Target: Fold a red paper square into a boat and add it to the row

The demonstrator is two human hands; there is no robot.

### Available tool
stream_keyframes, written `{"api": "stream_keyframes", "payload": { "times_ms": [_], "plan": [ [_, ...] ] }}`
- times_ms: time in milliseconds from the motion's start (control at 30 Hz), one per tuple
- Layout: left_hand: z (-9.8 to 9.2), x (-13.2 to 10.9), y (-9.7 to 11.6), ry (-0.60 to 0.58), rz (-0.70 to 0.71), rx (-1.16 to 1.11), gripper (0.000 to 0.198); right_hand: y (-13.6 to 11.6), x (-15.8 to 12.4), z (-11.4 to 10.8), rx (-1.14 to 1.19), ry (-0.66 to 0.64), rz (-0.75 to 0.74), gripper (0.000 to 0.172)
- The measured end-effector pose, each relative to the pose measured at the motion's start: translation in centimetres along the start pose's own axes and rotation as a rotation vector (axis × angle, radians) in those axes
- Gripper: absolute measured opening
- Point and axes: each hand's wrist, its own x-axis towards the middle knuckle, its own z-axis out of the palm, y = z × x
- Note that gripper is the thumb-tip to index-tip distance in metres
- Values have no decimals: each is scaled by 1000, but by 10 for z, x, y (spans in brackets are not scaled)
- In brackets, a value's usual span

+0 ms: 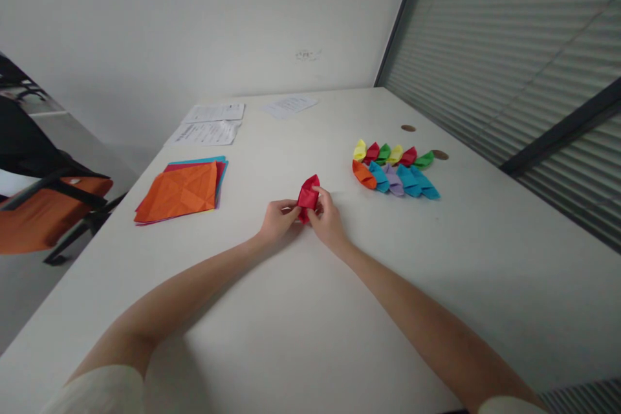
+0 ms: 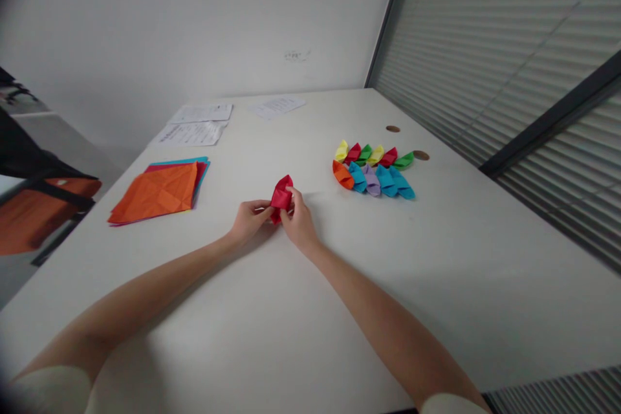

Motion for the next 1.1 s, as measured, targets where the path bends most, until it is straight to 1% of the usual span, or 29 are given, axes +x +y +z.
{"api": "stream_keyframes", "payload": {
  "times_ms": [67,167,200,267,367,467,533,633,667,767,800,833,967,1033,1100],
  "plan": [
    [-3,2,1,-48,4,-7,34,2,1,-2,11,-20,-5,49],
    [-8,4,3,-157,35,1,48,3,2,-6,31,-98,-6,50],
    [-9,5,4,-183,41,11,50,2,2,-8,34,-130,-4,51],
    [-10,6,5,-196,38,33,47,0,2,-11,30,-193,-11,55],
    [-12,8,4,-170,38,27,42,-2,1,-13,61,-248,-52,55],
    [-13,9,3,-171,47,8,42,-1,2,-14,154,-218,-37,45],
    [-13,10,3,-208,38,12,43,2,3,-15,193,-196,-11,39],
    [-14,9,4,-269,42,17,44,7,5,-17,195,-196,-13,36],
    [-14,8,4,-274,54,17,47,9,6,-19,187,-200,-20,36],
    [-18,7,5,-275,101,39,66,11,9,-24,159,-207,-30,31],
    [-20,7,5,-280,120,57,69,12,10,-25,147,-209,-27,29],
    [-21,8,5,-285,142,81,66,11,11,-27,135,-214,-22,28],
    [-26,13,6,-307,232,208,40,6,11,-32,82,-266,-12,27],
    [-28,15,8,-347,252,263,36,3,10,-34,55,-305,-17,28],
    [-29,16,9,-402,245,292,37,-1,10,-36,27,-341,-33,26]
  ]
}}
